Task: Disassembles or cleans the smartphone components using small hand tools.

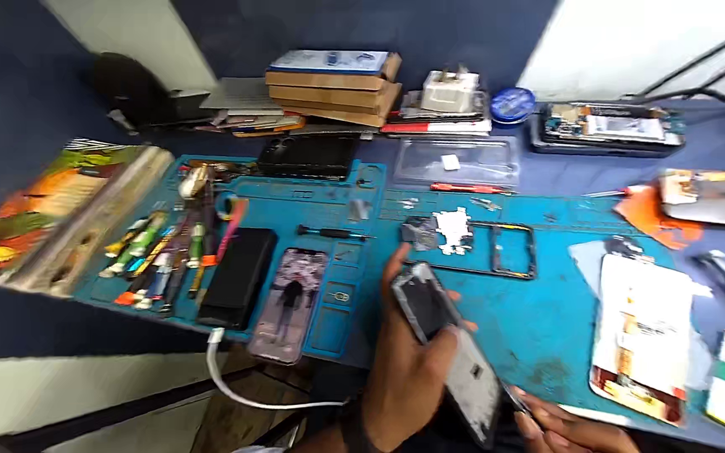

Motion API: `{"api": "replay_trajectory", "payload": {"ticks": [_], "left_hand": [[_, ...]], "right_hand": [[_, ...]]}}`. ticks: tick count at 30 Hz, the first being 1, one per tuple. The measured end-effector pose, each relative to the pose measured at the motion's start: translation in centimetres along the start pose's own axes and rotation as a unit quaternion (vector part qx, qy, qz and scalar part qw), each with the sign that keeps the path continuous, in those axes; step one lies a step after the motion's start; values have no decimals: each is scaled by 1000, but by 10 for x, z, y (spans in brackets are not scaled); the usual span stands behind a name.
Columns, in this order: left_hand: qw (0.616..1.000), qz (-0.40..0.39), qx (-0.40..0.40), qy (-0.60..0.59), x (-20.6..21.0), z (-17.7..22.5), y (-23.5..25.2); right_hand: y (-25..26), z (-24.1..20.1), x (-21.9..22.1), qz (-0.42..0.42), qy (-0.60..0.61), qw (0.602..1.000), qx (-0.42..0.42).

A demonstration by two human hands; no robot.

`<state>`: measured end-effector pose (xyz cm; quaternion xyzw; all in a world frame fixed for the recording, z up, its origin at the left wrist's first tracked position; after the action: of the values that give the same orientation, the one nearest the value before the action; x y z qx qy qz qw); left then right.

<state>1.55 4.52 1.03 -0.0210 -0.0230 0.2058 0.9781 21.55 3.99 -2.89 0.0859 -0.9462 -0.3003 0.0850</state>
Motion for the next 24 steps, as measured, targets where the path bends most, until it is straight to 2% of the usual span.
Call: {"api": "replay_trajectory", "payload": {"ticks": [3,7,10,14,18,24], "left_hand": [[1000,6,18,11,1,0,-1],[992,17,2,125,-3,4,2],[987,10,-16,160,-4,5,8],[980,47,-29,192,-3,4,11],[957,77,-21,280,-2,2,10],[957,77,-10,280,0,2,9]], "right_hand": [[-4,-3,-4,20,-32,999,-14],[-8,-5,-5,40,-24,999,-26],[-14,-4,-7,42,-13,999,-28],[-21,-12,-10,36,-14,999,-15],[-27,-20,-14,22,-9,1000,-7],[-32,-21,-13,17,-21,1000,-5]]}}
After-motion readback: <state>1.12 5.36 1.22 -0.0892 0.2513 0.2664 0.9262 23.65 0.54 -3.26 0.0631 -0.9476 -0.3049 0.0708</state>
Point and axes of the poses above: each hand's wrist, its own y-axis towards the middle knuckle, its own x-axis out of the palm, z = x × y, the point moved 3 cm from there along y, towards the middle knuckle, and after that the axes turned 12 degrees about y, right-handed, at the moved point
